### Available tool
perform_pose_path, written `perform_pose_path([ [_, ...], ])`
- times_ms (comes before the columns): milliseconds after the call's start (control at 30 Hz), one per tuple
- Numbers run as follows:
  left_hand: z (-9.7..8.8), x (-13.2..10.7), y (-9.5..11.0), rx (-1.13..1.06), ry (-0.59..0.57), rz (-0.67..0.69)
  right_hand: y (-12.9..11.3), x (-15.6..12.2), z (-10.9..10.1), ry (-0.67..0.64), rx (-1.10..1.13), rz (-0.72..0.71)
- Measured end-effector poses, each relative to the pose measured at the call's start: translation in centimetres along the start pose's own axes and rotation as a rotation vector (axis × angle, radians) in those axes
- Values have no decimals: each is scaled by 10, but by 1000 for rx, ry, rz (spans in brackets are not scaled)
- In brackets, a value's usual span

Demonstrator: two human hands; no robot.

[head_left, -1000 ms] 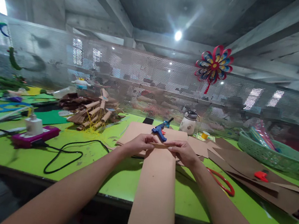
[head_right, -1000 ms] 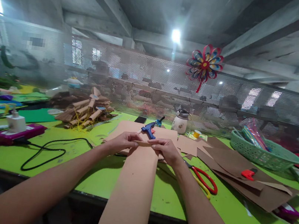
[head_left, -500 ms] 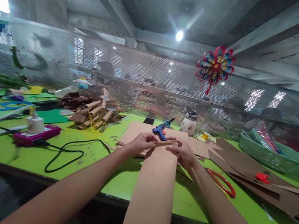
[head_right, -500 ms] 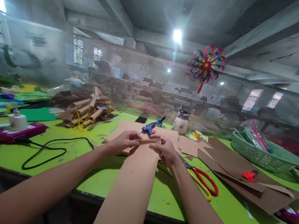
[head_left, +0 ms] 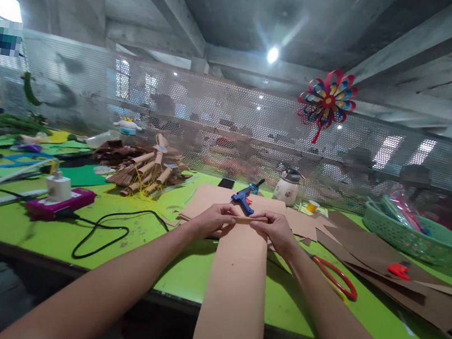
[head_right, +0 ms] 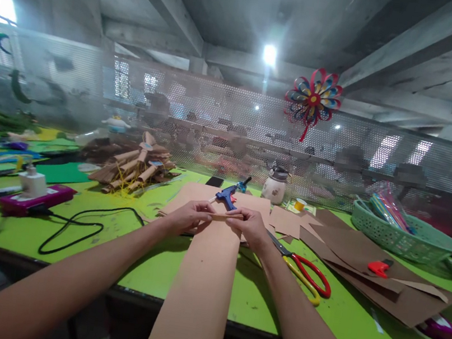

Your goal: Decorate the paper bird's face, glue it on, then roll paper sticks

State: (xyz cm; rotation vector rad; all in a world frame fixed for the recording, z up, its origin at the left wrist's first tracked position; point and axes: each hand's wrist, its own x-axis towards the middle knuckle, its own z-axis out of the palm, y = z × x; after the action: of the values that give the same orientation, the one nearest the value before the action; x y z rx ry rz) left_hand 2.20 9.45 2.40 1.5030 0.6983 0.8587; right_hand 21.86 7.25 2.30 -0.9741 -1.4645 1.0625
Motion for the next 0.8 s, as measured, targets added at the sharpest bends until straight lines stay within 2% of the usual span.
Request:
perform_pose_path([
  [167,-4,5,-5,82,-21,71,3,3,-2,-4,97,68],
  [367,-2,6,-5,645,-8,330,7,3,0,-42,138,153],
  [433,1,4,-4,757,-21,387,7,2,3,-58,131,147],
  [600,2,3,-5,865,-21,431,5,-3,6,-81,93,136],
  [800,-4,3,-4,915,32,471,-5,-7,-1,-269,-14,128],
])
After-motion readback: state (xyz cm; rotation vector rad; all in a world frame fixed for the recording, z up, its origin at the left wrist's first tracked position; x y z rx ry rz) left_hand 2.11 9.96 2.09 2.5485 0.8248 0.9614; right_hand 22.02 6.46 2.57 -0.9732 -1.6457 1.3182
